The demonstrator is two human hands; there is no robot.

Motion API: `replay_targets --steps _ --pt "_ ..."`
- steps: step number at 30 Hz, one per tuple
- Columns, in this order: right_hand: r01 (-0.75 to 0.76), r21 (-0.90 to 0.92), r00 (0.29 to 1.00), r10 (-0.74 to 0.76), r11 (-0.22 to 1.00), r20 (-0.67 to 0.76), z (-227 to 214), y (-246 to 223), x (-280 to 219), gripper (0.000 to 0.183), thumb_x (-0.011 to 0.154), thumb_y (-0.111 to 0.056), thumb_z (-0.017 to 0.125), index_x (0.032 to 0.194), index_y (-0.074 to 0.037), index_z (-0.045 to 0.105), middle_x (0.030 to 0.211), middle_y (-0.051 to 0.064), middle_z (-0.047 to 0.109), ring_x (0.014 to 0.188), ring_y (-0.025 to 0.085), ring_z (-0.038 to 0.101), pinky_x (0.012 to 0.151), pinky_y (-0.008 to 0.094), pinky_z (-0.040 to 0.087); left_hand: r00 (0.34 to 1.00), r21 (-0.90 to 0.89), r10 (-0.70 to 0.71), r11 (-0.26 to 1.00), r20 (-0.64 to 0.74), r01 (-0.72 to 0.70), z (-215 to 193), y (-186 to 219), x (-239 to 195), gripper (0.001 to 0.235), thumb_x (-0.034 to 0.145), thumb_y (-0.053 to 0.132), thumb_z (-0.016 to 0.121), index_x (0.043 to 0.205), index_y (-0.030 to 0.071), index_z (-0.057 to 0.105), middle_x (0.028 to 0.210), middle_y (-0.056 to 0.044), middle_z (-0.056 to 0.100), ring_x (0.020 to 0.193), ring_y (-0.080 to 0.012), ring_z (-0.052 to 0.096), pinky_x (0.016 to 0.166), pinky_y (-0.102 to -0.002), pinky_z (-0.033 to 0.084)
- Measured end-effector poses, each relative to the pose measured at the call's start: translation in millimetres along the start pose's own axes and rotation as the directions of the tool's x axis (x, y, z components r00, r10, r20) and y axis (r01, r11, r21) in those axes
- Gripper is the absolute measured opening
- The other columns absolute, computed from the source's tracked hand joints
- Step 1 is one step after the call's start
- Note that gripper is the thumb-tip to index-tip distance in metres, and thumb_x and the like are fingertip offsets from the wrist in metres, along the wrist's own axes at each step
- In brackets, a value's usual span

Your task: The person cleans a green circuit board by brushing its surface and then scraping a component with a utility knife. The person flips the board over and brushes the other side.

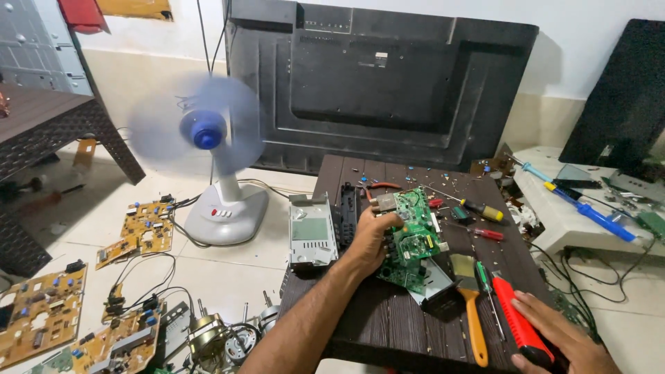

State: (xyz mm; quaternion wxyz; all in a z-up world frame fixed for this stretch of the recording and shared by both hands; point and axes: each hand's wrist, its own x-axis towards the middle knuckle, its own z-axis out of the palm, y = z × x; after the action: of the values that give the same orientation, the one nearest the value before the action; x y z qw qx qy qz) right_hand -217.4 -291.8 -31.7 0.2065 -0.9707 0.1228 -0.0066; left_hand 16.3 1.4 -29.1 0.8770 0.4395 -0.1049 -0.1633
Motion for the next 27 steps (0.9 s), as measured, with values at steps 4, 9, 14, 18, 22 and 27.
replay_targets --steps 4,9,14,18,22,27 --pt "-0.007 -0.036 0.993 0.011 0.999 0.119 5.2 15.1 6.6 0.112 0.069 -0.046 0.096 0.158 -0.055 0.028 0.172 -0.032 0.018 0.161 0.002 0.018 0.132 0.045 0.023 1.000 -0.016 -0.018 1.000 0.011 0.018 2.6 5.3 -5.3 0.050 0.078 0.002 0.074 0.122 0.007 0.052 0.110 -0.008 0.058 0.097 -0.0206 0.058 0.094 -0.035 0.053" --pt "0.089 -0.013 0.996 -0.089 0.996 0.012 3.5 5.8 0.1 0.101 0.068 -0.052 0.086 0.156 -0.049 0.037 0.171 -0.025 0.026 0.159 0.007 0.026 0.129 0.049 0.026 0.998 0.024 -0.047 0.999 -0.050 0.048 4.3 6.9 -5.6 0.064 0.078 0.012 0.081 0.135 0.002 0.052 0.111 -0.009 0.065 0.093 -0.0202 0.066 0.080 -0.032 0.059" --pt "0.010 -0.081 0.999 -0.013 0.997 -0.043 6.0 9.7 -6.4 0.100 0.068 -0.056 0.082 0.156 -0.052 0.034 0.171 -0.028 0.024 0.158 0.005 0.026 0.126 0.048 0.032 1.000 0.004 -0.019 1.000 -0.025 0.019 3.1 5.2 -6.6 0.068 0.078 0.025 0.084 0.135 0.003 0.054 0.114 -0.009 0.067 0.099 -0.0207 0.067 0.090 -0.034 0.059" --pt "-0.005 -0.340 0.996 0.035 0.941 0.082 69.2 204.4 66.9 0.129 0.062 -0.075 0.097 0.160 -0.043 0.020 0.176 -0.008 0.005 0.164 0.019 0.005 0.133 0.048 0.017 0.993 -0.081 -0.093 0.993 -0.079 0.086 3.0 7.5 -6.7 0.056 0.082 0.021 0.082 0.129 0.006 0.053 0.109 -0.008 0.069 0.093 -0.0191 0.068 0.084 -0.033 0.058" --pt "-0.006 -0.337 0.995 0.038 0.942 0.089 46.5 320.3 113.6 0.127 0.062 -0.074 0.097 0.159 -0.043 0.021 0.174 -0.008 0.006 0.163 0.018 0.006 0.132 0.048 0.017 0.990 -0.179 0.005 0.983 -0.140 -0.030 5.5 -1.3 -4.1 0.036 0.075 0.015 0.089 0.098 0.009 0.061 0.070 -0.005 0.056 0.048 -0.0166 0.059 0.037 -0.026 0.045" --pt "0.012 -0.325 0.996 0.018 0.946 0.088 15.5 321.8 146.6 0.124 0.062 -0.074 0.097 0.156 -0.042 0.023 0.171 -0.008 0.008 0.160 0.018 0.008 0.131 0.047 0.018 0.988 -0.321 -0.061 0.947 -0.140 0.013 20.8 20.7 -20.9 0.033 0.083 0.032 0.083 0.096 0.017 0.057 0.071 -0.002 0.054 0.047 -0.0088 0.053 0.034 -0.018 0.038"
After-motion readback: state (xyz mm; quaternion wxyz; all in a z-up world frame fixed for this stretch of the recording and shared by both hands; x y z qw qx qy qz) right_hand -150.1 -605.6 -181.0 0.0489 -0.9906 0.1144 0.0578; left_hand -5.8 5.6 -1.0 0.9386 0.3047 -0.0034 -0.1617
